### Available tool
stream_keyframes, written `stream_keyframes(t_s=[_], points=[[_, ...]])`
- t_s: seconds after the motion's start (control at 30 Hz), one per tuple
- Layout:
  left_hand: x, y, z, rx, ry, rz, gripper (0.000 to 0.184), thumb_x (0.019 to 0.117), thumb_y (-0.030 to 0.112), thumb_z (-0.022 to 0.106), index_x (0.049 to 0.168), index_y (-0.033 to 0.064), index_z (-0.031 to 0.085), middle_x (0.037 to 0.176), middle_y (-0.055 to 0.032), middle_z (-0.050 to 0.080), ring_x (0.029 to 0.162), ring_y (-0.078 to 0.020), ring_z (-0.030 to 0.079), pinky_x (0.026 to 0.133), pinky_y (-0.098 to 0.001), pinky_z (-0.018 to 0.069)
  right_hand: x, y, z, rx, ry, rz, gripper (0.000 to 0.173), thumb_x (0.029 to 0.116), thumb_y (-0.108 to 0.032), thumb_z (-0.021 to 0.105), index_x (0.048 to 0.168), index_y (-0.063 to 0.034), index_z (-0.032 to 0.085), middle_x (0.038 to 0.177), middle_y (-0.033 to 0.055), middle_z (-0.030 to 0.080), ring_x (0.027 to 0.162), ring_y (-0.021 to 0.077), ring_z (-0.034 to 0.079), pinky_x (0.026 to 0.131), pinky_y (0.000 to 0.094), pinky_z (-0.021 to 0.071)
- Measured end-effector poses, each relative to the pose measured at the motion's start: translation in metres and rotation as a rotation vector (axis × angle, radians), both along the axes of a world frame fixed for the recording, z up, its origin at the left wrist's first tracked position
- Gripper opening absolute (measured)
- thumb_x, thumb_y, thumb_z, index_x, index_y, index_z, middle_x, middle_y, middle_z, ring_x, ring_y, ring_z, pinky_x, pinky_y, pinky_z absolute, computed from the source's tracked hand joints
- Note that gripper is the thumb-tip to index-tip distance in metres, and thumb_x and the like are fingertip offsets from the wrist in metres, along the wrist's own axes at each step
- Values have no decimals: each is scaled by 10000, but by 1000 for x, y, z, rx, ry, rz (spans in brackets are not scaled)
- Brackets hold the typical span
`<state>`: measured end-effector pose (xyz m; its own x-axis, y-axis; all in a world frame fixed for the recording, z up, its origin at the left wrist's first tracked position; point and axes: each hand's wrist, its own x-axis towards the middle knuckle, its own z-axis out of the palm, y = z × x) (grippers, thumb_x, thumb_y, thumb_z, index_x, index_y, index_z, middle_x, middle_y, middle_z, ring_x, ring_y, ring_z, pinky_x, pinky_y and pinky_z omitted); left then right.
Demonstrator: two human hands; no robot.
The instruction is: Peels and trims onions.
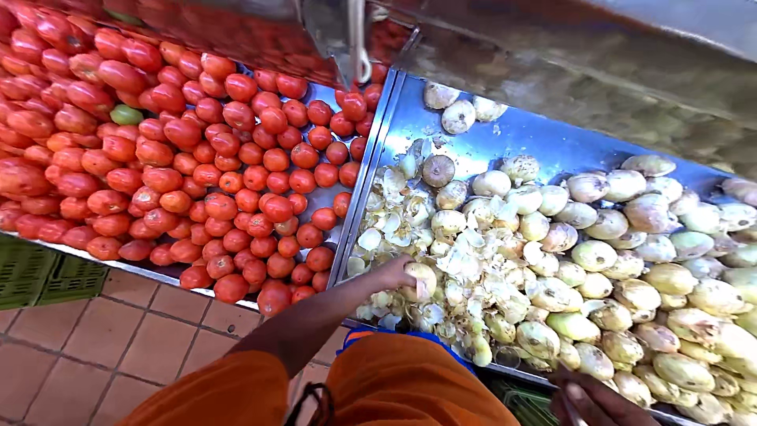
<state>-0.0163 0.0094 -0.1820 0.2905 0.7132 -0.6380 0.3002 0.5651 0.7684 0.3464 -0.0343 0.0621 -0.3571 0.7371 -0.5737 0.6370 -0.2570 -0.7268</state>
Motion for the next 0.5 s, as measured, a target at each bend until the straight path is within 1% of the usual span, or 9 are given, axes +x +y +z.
stream_keyframes(t_s=[0.03,0.1,0.13,0.17,0.23,0.27,0.33,0.4,0.5], points=[[-3,1,22,-35,-173,139,616,925,193,728,1466,50,471,1326,-228,603,1180,-342,622,1007,-549,511,-9,7,-1,25,-47,65,359,1105,-246,449,1228,11,669,912,82,726,784,179,709,745,416,620],[-3,2,59,-112,-470,344,537,980,227,647,1458,73,454,1260,-192,634,1100,-289,653,948,-483,545,-28,20,-15,109,-159,210,398,1094,-383,432,1181,-125,721,870,13,730,766,148,708,726,416,613],[-2,3,73,-145,-557,385,533,986,231,634,1462,93,436,1255,-185,635,1099,-288,655,947,-484,547,-39,28,-24,166,-215,282,439,1083,-467,402,1157,-185,730,854,-16,719,756,138,699,709,429,604],[-1,4,84,-152,-591,390,537,969,224,626,1460,109,440,1254,-168,637,1098,-276,653,941,-477,548,-52,36,-31,218,-274,343,474,1076,-522,379,1145,-213,731,851,-18,708,757,156,693,700,463,597],[4,4,99,-130,-569,343,527,952,221,635,1438,107,464,1253,-162,635,1096,-270,649,931,-473,548,-81,47,-38,361,-411,446,496,1054,-580,382,1022,-196,695,794,17,652,729,219,667,639,512,560],[7,2,106,-114,-542,317,526,960,236,632,1440,104,462,1250,-165,637,1093,-272,652,927,-475,551,-95,52,-38,400,-483,493,525,1034,-618,422,982,-165,683,791,50,653,737,259,677,639,536,558],[13,-1,119,-78,-494,279,514,980,250,623,1437,88,451,1223,-172,645,1063,-271,662,915,-474,556,-115,61,-33,422,-597,562,620,975,-705,486,958,-118,685,819,91,680,793,307,701,681,568,558],[15,-6,129,-23,-435,238,466,993,266,626,1391,73,482,1186,-165,659,1037,-262,672,904,-470,563,-125,65,-26,464,-682,600,690,915,-768,524,932,-100,696,802,105,687,796,324,711,672,565,561],[15,-8,139,54,-257,148,435,982,367,670,1297,83,576,1136,-142,689,1021,-250,687,904,-491,570,-133,65,-19,486,-820,711,748,869,-845,481,883,-124,680,752,92,669,762,314,707,636,526,555]])
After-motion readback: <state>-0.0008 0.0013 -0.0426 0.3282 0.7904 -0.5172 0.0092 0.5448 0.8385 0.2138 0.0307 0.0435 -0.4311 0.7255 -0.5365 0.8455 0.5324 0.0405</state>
